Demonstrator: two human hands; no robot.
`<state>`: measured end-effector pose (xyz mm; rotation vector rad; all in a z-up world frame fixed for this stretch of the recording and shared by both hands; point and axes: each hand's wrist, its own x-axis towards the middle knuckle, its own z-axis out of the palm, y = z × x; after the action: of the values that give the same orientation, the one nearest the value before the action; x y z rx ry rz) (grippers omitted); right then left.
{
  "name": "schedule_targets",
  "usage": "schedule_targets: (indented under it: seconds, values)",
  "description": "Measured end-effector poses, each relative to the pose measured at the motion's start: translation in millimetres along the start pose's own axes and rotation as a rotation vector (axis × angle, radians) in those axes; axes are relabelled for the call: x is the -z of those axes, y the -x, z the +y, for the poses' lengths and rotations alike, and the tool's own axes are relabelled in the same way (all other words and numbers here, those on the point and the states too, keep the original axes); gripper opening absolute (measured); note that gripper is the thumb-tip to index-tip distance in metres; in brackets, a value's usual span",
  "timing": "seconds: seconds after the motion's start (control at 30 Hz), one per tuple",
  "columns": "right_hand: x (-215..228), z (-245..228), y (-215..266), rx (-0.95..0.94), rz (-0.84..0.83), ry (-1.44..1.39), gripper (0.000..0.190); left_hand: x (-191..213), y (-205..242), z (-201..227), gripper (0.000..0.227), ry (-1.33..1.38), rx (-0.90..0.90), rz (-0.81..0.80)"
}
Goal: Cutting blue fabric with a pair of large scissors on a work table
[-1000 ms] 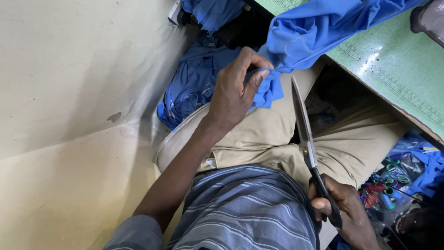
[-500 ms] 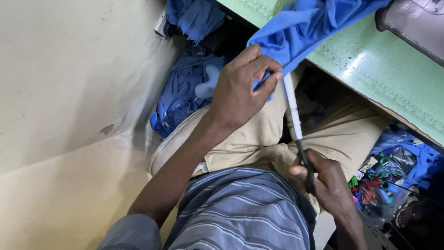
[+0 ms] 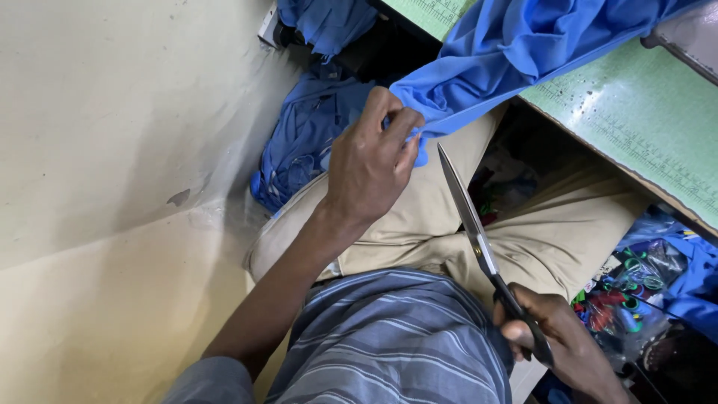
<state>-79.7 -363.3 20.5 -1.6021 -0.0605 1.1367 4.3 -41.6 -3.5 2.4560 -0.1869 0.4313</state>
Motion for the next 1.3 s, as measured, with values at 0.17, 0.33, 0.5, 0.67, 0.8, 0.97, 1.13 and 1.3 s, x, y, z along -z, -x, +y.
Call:
schedule_targets:
  seconds: [0.17,0.33,0.5,0.67,0.8,0.97,1.13,1.3]
  values:
    - [-4,-29,-10,0.030,-0.058,0.104,0.073,2,-7,1,0.030,0.010,-0.056,0.148]
    - [2,-47,-26,0.121,-0.034,0.281,0.069,2,-11,2,0.033,-0.003,-0.107,0.250]
    - [22,-43,-27,0.043,0.020,0.363,0.065,3,-10,-2,0.034,0.046,-0.187,0.269]
    - [34,-39,-25,0.042,0.062,0.520,0.050,0,-13,-7,0.031,0.054,-0.255,0.296]
    - [35,-42,-25,0.009,0.103,0.580,0.048,1,-14,-10,0.030,0.049,-0.282,0.288]
    - [41,-25,-20,0.019,0.152,0.679,0.047,5,-14,-10,0.030,0.059,-0.282,0.263]
    - [35,-35,-11,0.111,0.136,0.547,0.050,10,-19,-8,0.029,0.219,-0.225,0.215]
    - [31,-18,5,-0.101,0.222,0.228,0.060,15,-22,-19,0.023,0.941,0.314,-0.153]
